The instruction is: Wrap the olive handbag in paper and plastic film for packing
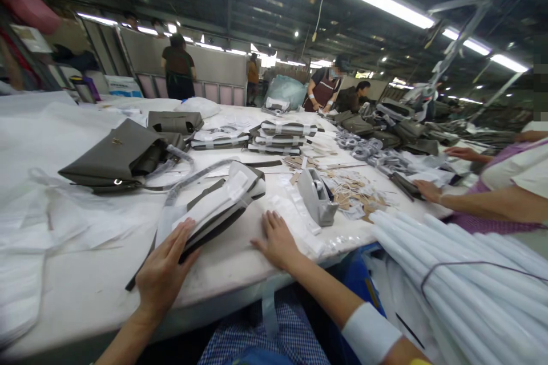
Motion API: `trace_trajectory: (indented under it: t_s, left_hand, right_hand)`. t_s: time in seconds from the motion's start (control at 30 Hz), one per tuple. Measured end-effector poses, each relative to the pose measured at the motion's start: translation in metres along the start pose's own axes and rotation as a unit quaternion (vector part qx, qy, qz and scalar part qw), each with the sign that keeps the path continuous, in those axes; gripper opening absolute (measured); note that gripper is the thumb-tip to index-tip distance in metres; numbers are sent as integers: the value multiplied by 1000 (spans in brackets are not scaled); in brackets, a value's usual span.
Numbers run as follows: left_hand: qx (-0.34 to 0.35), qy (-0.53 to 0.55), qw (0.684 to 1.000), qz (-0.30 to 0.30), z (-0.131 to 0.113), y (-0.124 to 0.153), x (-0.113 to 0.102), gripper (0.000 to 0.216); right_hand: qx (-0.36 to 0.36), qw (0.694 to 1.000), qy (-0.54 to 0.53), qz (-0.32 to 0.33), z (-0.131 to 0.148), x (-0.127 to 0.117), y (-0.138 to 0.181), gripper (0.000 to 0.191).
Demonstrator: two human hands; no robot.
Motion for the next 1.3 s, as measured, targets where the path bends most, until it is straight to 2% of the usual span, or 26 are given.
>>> trace_trajectory:
  t_s: [0.07,0.13,0.23,0.3,0.4,0.47,0.53,0.63,0.7,0.77,0.87,0.93,1.0,1.07,1.13,1.2,1.27,1.3]
  left_hand:
    - [-2,-4,1000,-3,1,0,-1,64]
    - [-5,-8,1000,-10,0,0,-2,64]
    - [-18,-14,1000,-15,1,-1,-3,65]
    - [-23,-15,1000,-15,2,-1,-4,65]
    - [-29,-11,999,-12,6,-2,-5,64]
    - [-38,-7,999,-3,12,-3,-5,65]
    - [-51,-3,999,10,18,-5,-5,66]
    - [-74,-5,997,19,24,-13,-6,67]
    - [-88,-16,996,20,24,-22,-8,67]
    - [-88,-26,995,22,19,-32,-9,67]
    - [-43,-27,998,23,5,-44,-14,65]
    - [4,-23,1000,20,-5,-45,-19,62]
    - [47,-17,999,20,-15,-37,-22,60]
    - [85,-12,996,25,-25,-24,-21,56]
    - [123,-11,992,29,-38,-9,-18,48]
    - [158,-11,987,19,-51,5,-16,41]
    - [174,-17,985,10,-60,13,-15,40]
    - [173,-20,985,10,-62,15,-15,40]
  right_hand:
    - [-29,999,-17,22,12,25,-17,75]
    - [-99,994,-40,24,38,43,-35,70]
    - [-207,974,-76,48,82,66,-63,52]
    - [-236,965,-93,71,99,77,-80,40]
    - [-228,965,-108,68,104,75,-90,29]
    - [-211,970,-115,44,98,62,-81,30]
    - [-195,973,-122,31,90,51,-61,39]
    - [-170,978,-113,50,89,53,-38,64]
    - [-148,982,-105,48,98,62,-39,72]
    - [-135,985,-108,18,113,70,-52,67]
    - [-166,978,-125,-22,140,75,-66,56]
    - [-204,967,-146,-33,153,67,-57,47]
    - [-254,950,-182,-23,160,50,-30,32]
    - [-333,917,-220,6,166,24,5,22]
    - [-402,884,-236,6,166,-10,34,17]
    - [-400,880,-254,-24,156,-42,35,13]
    - [-327,901,-278,-64,136,-63,6,14]
    - [-270,918,-282,-70,125,-65,-17,15]
Point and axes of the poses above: each hand's wrist, its own y-axis away from the middle knuckle, its own x-axis out of the palm, z = x × y, the point moved 9 cm from there along -y, towards the middle knuckle, and after that the axes turned 9 degrees about -y, right-handed, at the moved point
